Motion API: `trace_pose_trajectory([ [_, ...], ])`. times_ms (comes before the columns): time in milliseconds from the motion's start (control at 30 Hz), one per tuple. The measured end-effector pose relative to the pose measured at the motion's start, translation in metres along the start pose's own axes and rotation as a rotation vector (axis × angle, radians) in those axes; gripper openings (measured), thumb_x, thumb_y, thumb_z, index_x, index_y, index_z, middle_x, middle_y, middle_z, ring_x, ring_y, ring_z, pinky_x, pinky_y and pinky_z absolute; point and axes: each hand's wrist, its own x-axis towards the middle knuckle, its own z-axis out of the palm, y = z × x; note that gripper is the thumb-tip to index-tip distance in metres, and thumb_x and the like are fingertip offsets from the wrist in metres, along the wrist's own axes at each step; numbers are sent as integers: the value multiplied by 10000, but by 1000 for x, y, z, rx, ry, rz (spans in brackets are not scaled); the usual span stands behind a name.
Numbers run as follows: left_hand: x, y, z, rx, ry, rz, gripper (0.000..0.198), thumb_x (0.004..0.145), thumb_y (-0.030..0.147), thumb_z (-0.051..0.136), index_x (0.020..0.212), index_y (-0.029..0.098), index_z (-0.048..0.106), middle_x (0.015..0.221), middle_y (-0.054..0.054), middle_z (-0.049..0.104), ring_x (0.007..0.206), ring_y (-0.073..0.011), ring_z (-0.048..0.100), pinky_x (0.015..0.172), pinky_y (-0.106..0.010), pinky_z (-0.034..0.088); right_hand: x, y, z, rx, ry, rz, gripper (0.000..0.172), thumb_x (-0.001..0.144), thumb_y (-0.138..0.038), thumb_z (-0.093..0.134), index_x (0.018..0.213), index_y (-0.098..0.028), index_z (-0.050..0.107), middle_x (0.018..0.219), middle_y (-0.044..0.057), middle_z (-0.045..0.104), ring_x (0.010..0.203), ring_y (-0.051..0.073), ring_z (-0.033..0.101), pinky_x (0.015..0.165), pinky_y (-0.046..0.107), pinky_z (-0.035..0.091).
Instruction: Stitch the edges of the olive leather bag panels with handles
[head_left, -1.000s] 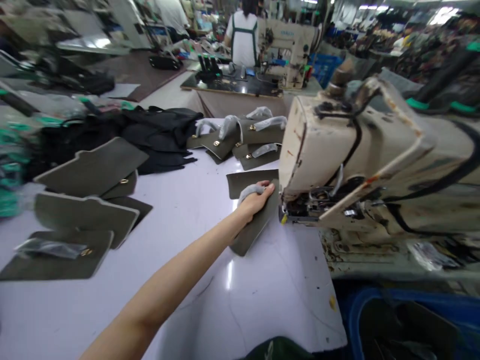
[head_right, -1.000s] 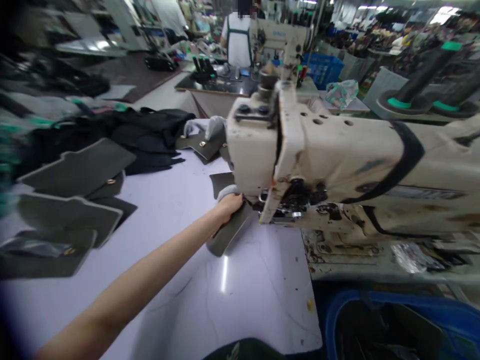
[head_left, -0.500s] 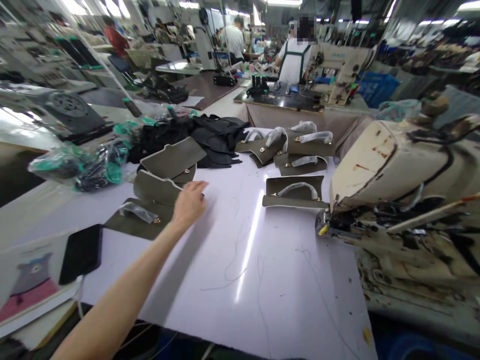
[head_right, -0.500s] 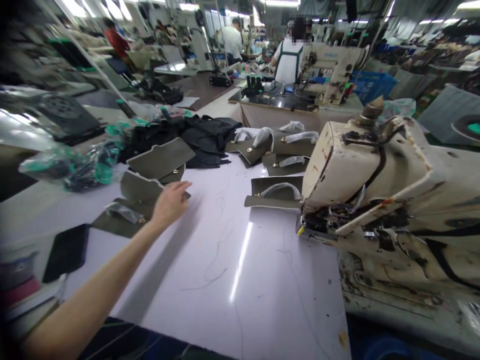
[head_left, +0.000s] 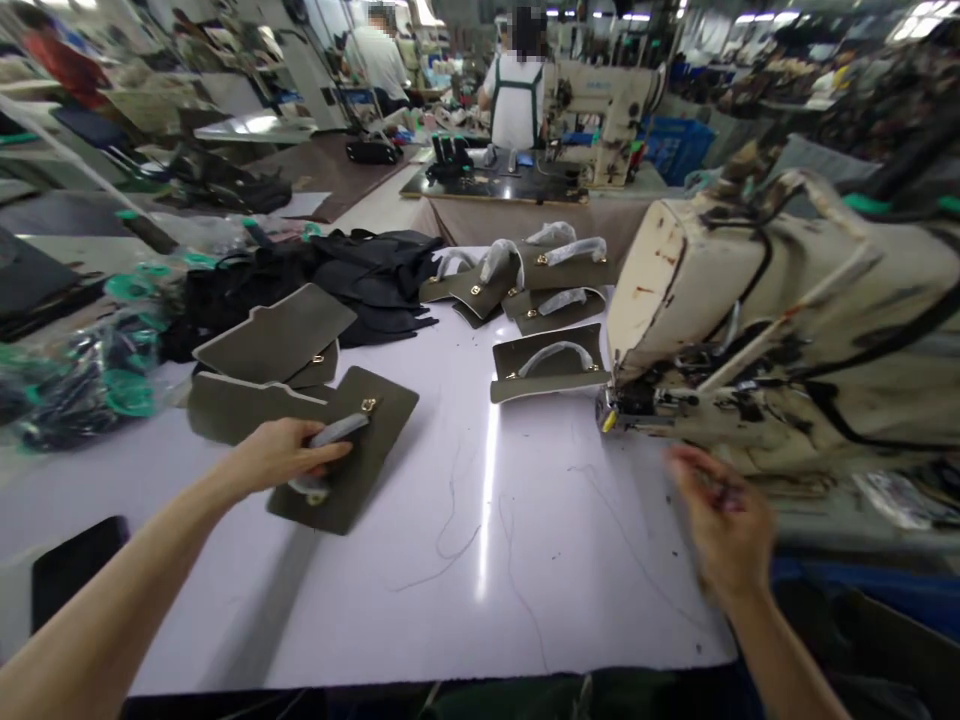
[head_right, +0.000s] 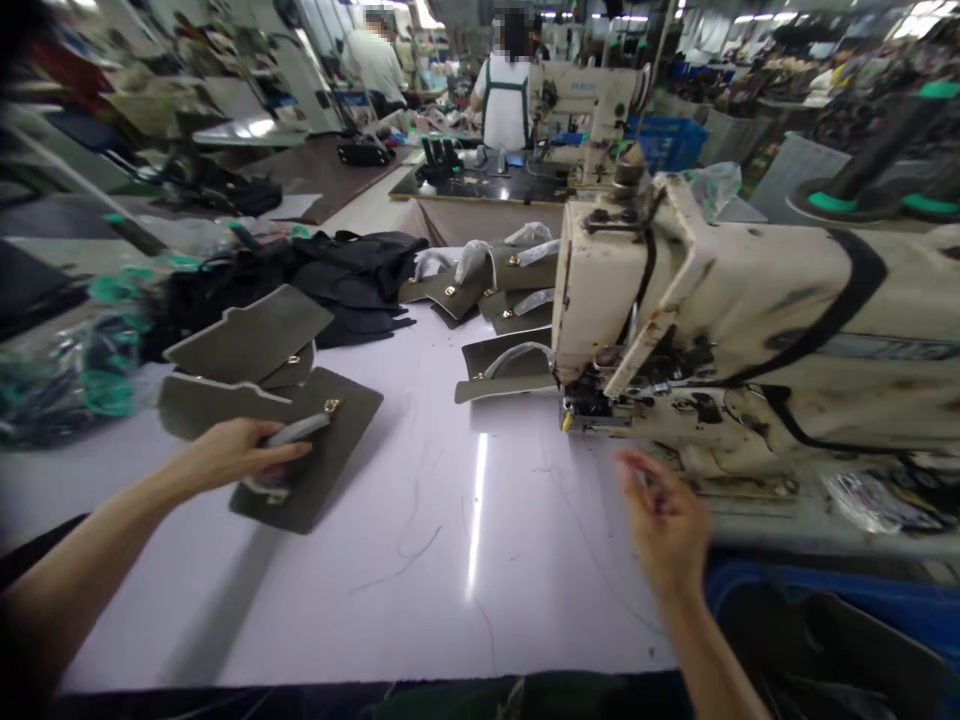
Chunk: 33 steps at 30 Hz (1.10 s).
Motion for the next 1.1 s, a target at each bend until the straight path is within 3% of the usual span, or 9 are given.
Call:
trace_pose_trajectory([
  [133, -22, 39, 71, -112, -324, 143, 374, 734, 514, 857, 632, 184, 713, 602, -61, 673, 533, -172, 613, 463, -208, 442, -38, -21, 72, 264, -506, 204, 452, 869, -494, 737, 1213, -201, 762, 1110, 106, 787, 765, 191, 694, 638, 298, 516],
  [200, -49, 62, 113, -269, -395, 132, 464, 756, 584, 814, 596, 170, 681, 623, -98, 682, 534, -176, 616, 484, -225, 465, -48, -33, 101, 443, -610, 266, 535, 796, -489, 812, 1247, -209, 746, 1116, 98, 784, 932, 221, 715, 742, 306, 543],
  [300, -80, 85, 152, -463, -483, 78, 533, 767, 682, 751, 684, 157, 707, 734, -130, 721, 580, -208, 655, 550, -284, 536, -51, -40, 118, 706, -687, 358, 368, 791, -477, 803, 1003, -176, 790, 931, 62, 773, 808, 182, 682, 718, 293, 530],
  [367, -87, 89, 165, -544, -371, 123, 573, 785, 723, 704, 751, 152, 729, 759, -113, 719, 603, -202, 649, 580, -297, 553, -46, -40, 117, 805, -649, 444, 314, 775, -466, 806, 826, -160, 756, 782, 31, 720, 682, 145, 611, 633, 273, 493],
  [500, -78, 80, 183, -507, 126, 371, 396, 811, 548, 783, 952, 181, 741, 894, -40, 715, 783, -152, 631, 667, -198, 517, -30, -36, 107, 866, -514, 512, 303, 688, -419, 866, 695, -177, 684, 671, -7, 634, 634, 129, 542, 573, 255, 438],
  [600, -76, 76, 201, -637, -92, 153, 520, 719, 455, 877, 1141, 193, 723, 1018, -58, 741, 885, -189, 675, 699, -220, 553, -18, -35, 107, 836, -473, 495, 325, 693, -424, 858, 649, -190, 638, 646, -24, 598, 623, 123, 521, 583, 256, 427],
  [667, -80, 82, 213, -746, -360, -96, 522, 690, 435, 894, 1112, 168, 739, 994, -95, 759, 832, -229, 708, 679, -289, 598, -11, -35, 108, 765, -458, 438, 316, 727, -432, 833, 658, -193, 637, 656, -26, 596, 635, 125, 514, 603, 260, 424],
  [733, -84, 91, 224, -817, -467, -178, 454, 658, 386, 920, 1010, 150, 757, 932, -105, 766, 737, -230, 713, 644, -321, 620, -5, -35, 106, 682, -429, 386, 303, 760, -444, 808, 688, -198, 648, 671, -23, 596, 645, 127, 499, 613, 264, 415],
  [1100, -48, 117, 255, -1036, -302, -8, 467, 571, 297, 976, 936, 137, 732, 775, -9, 736, 619, -132, 678, 607, -234, 617, -14, -14, 61, 720, -519, 571, 644, 775, -574, 788, 555, -235, 287, 563, -86, 194, 505, 59, 124, 476, 271, 94],
])
